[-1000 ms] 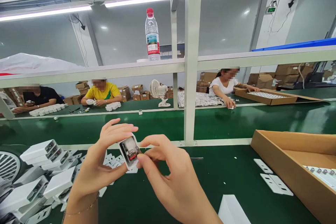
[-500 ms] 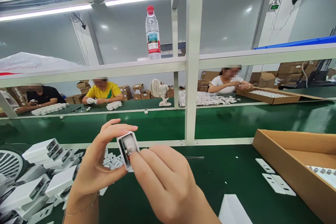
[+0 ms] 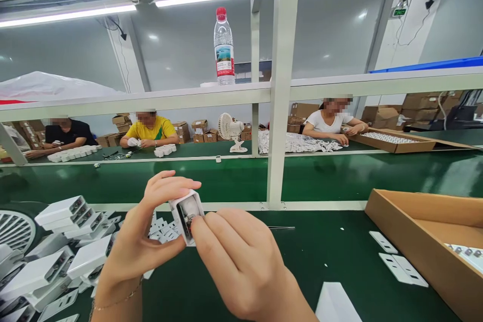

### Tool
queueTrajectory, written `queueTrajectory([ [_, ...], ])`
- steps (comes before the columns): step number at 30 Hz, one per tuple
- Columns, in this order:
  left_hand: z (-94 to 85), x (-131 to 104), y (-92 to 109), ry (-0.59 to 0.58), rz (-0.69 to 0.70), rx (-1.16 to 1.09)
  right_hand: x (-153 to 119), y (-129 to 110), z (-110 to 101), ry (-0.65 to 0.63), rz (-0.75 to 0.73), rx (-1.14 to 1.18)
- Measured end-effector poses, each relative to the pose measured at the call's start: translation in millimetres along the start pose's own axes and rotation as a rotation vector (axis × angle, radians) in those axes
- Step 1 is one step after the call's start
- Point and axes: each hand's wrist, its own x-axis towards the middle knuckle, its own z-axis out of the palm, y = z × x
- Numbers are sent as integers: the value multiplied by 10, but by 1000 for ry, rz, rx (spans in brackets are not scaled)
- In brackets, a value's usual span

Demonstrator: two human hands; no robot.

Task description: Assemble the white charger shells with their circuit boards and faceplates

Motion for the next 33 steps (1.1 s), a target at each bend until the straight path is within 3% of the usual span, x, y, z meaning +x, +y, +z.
queueTrajectory([
  [15,-45,-1,25,-58,10,90,9,71,-7,-48,-39,15],
  [22,-19,4,44,-32,13,138,2,55,-45,-80,-193,-167],
  [33,7,20,80,20,-69,142,8,28,-51,-44,-136,-276],
])
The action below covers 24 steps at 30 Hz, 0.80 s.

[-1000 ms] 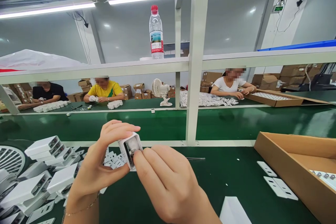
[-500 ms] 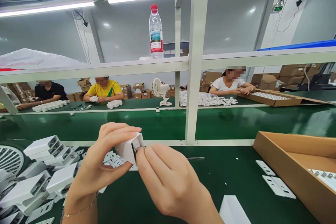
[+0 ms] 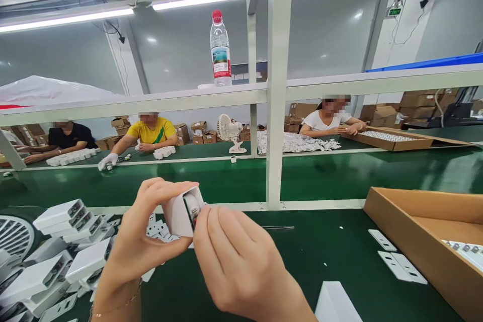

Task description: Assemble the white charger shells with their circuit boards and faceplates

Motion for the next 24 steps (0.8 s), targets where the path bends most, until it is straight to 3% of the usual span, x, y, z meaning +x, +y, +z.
queueTrajectory([
  [4,-34,-32,-16,10,-13,-119,-13,17,-1,64,313,377],
  [6,-41,-45,-35,8,13,-159,-12,24,0,32,506,621],
  [9,-31,-52,-58,-16,49,-181,-10,31,11,-20,662,813],
  [14,-11,-32,-52,-43,73,-144,-20,32,43,-61,718,815],
  [24,7,6,-18,-87,84,-90,-57,29,91,-93,610,680],
])
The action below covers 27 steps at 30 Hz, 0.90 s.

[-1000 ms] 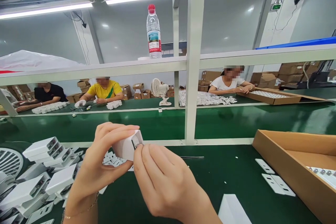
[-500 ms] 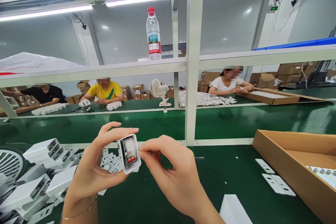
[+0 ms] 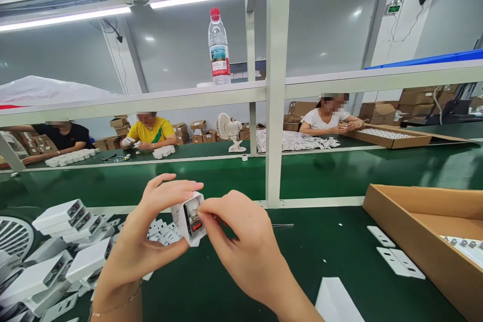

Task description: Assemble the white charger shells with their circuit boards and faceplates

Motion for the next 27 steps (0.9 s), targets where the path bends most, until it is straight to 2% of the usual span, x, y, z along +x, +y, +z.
queueTrajectory([
  [9,3,-30,-28,62,-16,-95,6,-84,-113,13,-78,2],
  [18,20,-30,-39,68,-3,-105,-26,-84,-66,3,-222,-110],
  [27,-2,-3,-22,53,9,-74,-35,-68,-71,-17,-270,-148],
])
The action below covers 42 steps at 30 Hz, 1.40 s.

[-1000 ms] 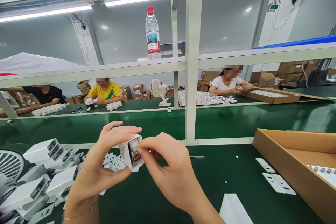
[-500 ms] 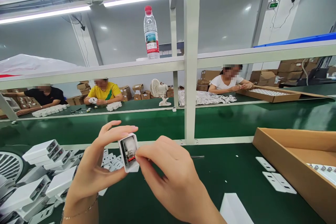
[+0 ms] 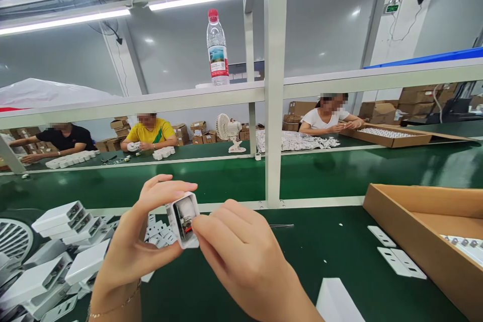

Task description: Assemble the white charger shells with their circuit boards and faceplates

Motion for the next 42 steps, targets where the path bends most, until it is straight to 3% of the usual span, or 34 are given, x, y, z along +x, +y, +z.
queueTrajectory([
  [15,-11,5,43,-6,-8,148,10,8,-16,-24,-189,-231],
  [22,-13,22,74,-22,-15,185,29,17,-56,-42,-176,-243],
  [30,-4,32,94,-9,-54,169,63,-6,-75,-32,-328,-399],
  [37,-51,0,85,-70,-66,118,65,60,-142,-39,-344,-451],
  [42,-96,-42,64,-53,-81,30,33,73,-179,123,-200,-294],
])
